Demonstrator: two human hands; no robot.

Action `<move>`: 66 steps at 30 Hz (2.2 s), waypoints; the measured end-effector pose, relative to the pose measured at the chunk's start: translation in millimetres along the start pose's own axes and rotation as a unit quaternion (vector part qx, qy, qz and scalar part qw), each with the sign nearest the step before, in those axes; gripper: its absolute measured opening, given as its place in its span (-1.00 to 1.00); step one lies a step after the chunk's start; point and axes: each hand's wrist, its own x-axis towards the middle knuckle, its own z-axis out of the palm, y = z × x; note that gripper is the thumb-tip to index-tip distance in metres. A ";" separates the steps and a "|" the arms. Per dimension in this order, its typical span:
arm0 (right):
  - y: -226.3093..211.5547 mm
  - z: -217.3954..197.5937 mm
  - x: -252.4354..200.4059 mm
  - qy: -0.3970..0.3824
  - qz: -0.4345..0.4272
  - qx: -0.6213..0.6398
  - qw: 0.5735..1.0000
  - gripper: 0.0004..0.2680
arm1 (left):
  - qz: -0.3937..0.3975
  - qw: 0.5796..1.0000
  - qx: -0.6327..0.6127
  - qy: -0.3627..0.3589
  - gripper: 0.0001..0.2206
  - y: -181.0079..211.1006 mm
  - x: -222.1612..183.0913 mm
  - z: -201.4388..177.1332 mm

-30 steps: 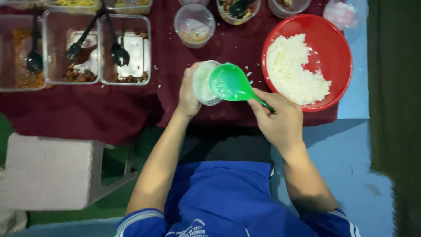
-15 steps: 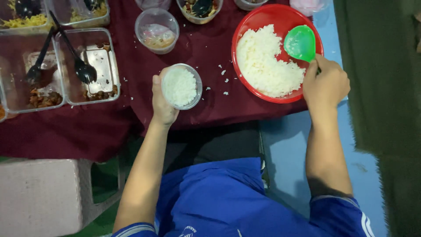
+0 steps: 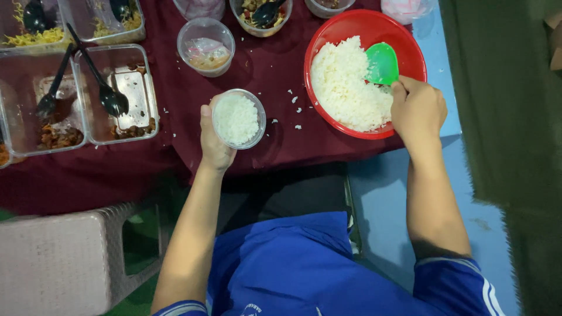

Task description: Scooping white rice from a large red bowl into a small plastic cup using a green spoon

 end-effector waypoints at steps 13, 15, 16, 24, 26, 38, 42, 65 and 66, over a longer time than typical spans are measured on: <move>-15.5 -26.9 -16.1 -0.013 -0.012 0.085 0.996 -0.86 | -0.002 1.000 -0.020 0.004 -0.42 -5.1 -1.2 -0.4; -10.8 -25.8 -17.8 -0.019 -0.007 0.103 0.994 -0.86 | -0.003 1.000 -0.023 0.010 -0.44 -4.3 -1.5 2.0; -10.7 -26.7 -18.8 -0.019 -0.007 0.103 0.994 -0.86 | -0.003 1.000 -0.023 0.010 -0.44 -3.7 -1.5 2.6; -2.7 -24.1 -25.9 -0.030 0.035 0.207 0.977 -0.88 | -0.002 0.999 -0.029 0.016 -0.44 -6.0 -1.6 -1.0; -20.4 -34.6 -32.8 -0.030 0.043 0.232 0.971 -0.87 | -0.006 0.999 -0.032 0.023 -0.45 -0.9 -2.1 1.6; -129.2 -35.9 -76.2 -0.032 -0.132 0.290 0.947 -0.84 | -0.039 0.979 -0.165 0.115 -0.50 -60.6 2.2 -25.4; -173.2 -16.6 -88.2 0.085 -0.327 0.242 0.910 -0.82 | 0.054 0.991 -0.073 0.101 -0.57 -25.5 2.7 -2.5; -176.9 -23.5 -94.2 0.055 -0.328 0.305 0.892 -0.84 | 0.044 0.996 -0.061 0.044 -0.49 -59.4 4.1 -26.4; -179.0 -24.7 -93.8 0.059 -0.324 0.307 0.893 -0.84 | 0.042 0.997 -0.039 0.049 -0.50 -61.3 5.6 -28.3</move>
